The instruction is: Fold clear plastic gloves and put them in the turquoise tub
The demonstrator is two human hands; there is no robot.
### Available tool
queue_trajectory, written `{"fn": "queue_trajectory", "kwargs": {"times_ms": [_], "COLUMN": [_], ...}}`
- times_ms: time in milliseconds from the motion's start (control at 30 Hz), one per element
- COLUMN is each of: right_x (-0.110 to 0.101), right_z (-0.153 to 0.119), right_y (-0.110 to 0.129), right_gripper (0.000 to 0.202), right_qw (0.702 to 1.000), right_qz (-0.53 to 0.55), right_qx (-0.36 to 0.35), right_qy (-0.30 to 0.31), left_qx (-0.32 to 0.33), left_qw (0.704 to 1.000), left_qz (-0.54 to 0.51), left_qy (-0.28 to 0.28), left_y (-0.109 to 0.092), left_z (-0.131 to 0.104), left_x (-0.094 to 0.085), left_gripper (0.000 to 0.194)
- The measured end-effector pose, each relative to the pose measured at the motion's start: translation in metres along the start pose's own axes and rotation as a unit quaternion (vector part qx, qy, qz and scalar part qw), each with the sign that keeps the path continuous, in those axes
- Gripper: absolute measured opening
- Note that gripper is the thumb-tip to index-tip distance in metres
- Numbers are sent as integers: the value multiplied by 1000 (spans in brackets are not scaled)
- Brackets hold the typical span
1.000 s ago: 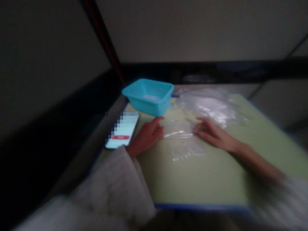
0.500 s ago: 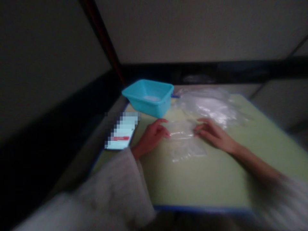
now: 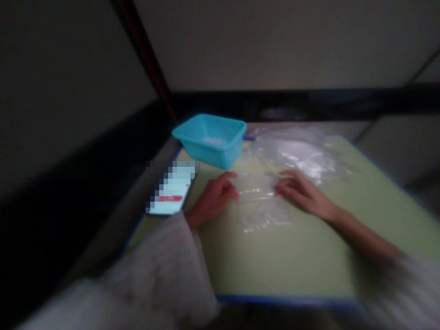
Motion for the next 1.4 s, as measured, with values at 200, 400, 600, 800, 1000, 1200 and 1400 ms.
{"fn": "queue_trajectory", "kwargs": {"times_ms": [200, 400, 600, 800, 1000, 1200, 1400], "right_x": [1, 0, 0, 1, 1, 1, 29], "right_z": [0, -1, -1, -1, -1, -14, -38], "right_y": [0, 1, 1, 2, 4, 49, 66], "right_gripper": [33, 35, 34, 34, 35, 18, 10], "right_qw": [1000, 1000, 1000, 1000, 1000, 978, 908], "right_qz": [8, 12, 11, 16, 7, -180, -344], "right_qx": [-5, -9, -7, -5, -12, -99, -128], "right_qy": [7, 3, 3, 4, 3, 44, 201], "left_qx": [10, 11, 6, -11, -20, -28, -27], "left_qw": [1000, 999, 999, 999, 999, 999, 999], "left_qz": [11, 41, -13, -40, -38, -35, -29], "left_qy": [4, 0, -30, -1, 19, 27, 25], "left_y": [-2, -1, -5, -1, 8, 8, 10], "left_z": [-1, -1, -3, -1, 1, 1, 1], "left_x": [1, -1, -4, 2, 5, 6, 7], "left_gripper": [26, 29, 25, 20, 17, 17, 17]}}
Point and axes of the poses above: each hand's wrist, its own z-axis towards the middle knuckle, its own x-axis out of the palm, y = z × x, the point moved 9 cm from there along z, towards the middle knuckle, and after that the axes turned 6 degrees about x, right-handed, at the moved point
